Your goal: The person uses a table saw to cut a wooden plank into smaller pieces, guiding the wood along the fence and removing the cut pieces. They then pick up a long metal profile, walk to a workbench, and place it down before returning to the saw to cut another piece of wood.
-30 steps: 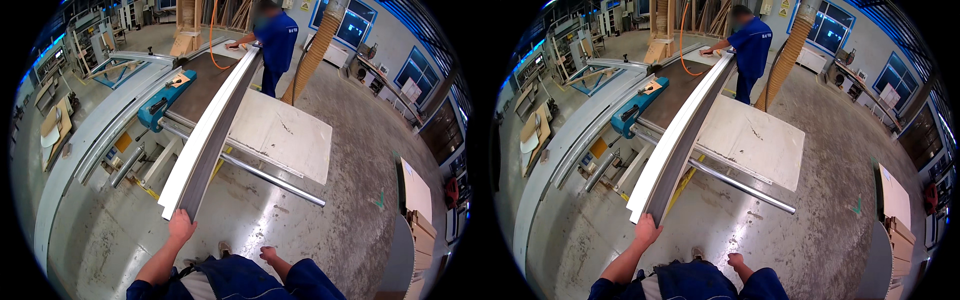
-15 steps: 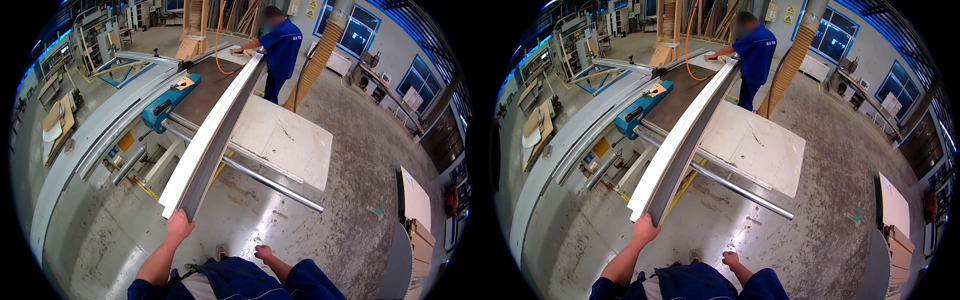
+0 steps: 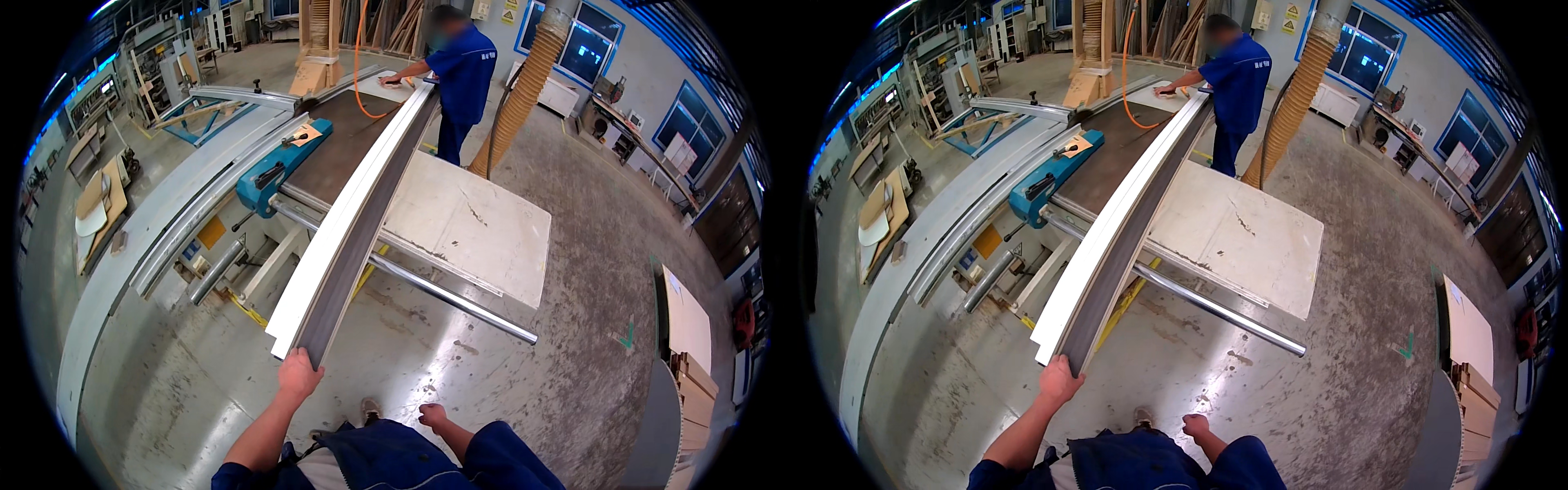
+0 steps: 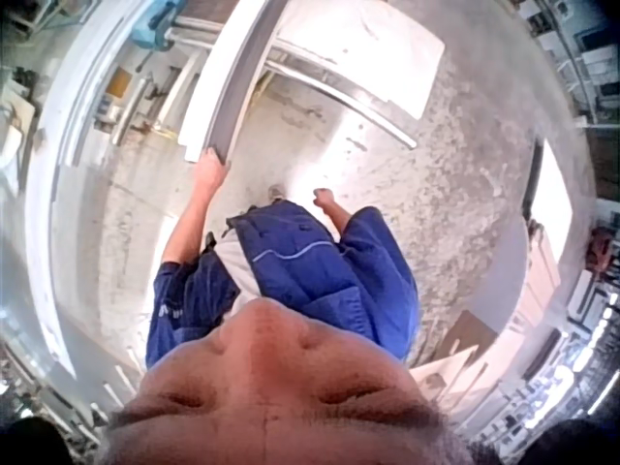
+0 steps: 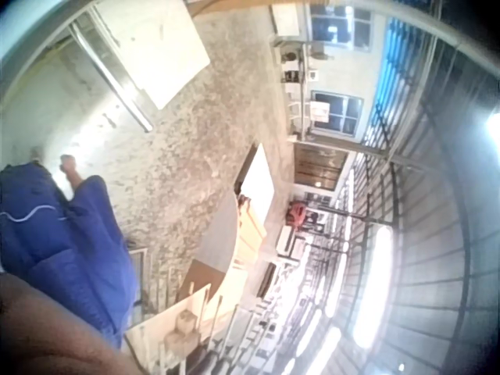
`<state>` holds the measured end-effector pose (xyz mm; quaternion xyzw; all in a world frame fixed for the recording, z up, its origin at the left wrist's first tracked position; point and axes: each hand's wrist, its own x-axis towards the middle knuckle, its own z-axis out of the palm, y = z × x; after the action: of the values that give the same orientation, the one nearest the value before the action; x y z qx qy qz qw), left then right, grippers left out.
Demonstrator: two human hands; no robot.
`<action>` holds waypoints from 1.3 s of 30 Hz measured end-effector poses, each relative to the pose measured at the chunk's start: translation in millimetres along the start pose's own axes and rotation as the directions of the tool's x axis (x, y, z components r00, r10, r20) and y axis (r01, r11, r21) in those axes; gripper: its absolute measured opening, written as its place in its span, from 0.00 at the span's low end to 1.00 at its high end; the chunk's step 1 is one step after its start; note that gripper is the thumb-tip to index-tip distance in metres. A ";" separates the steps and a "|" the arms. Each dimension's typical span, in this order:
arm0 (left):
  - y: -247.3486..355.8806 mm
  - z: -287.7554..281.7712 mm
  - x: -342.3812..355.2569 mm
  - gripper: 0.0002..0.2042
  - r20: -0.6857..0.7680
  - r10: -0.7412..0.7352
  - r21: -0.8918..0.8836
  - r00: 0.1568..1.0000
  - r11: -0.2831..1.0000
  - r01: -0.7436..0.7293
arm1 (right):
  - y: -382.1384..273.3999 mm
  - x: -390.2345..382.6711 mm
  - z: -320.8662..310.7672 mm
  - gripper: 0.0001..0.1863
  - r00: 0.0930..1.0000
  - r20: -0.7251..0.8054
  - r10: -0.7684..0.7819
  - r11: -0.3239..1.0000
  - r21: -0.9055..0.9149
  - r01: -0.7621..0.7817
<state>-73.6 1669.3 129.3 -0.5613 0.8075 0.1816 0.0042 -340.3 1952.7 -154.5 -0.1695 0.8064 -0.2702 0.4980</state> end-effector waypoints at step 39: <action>-19.3 46.0 3.6 0.28 -0.027 0.170 0.045 0.985 0.985 -0.169 | 23.9 5.2 0.4 0.12 0.990 0.048 -0.132 0.919 -0.369 0.141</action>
<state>-66.4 1673.9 80.0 -0.4930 0.8560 0.1555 -0.0118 -342.3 1968.8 -172.8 -0.3193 0.8235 -0.1449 0.4460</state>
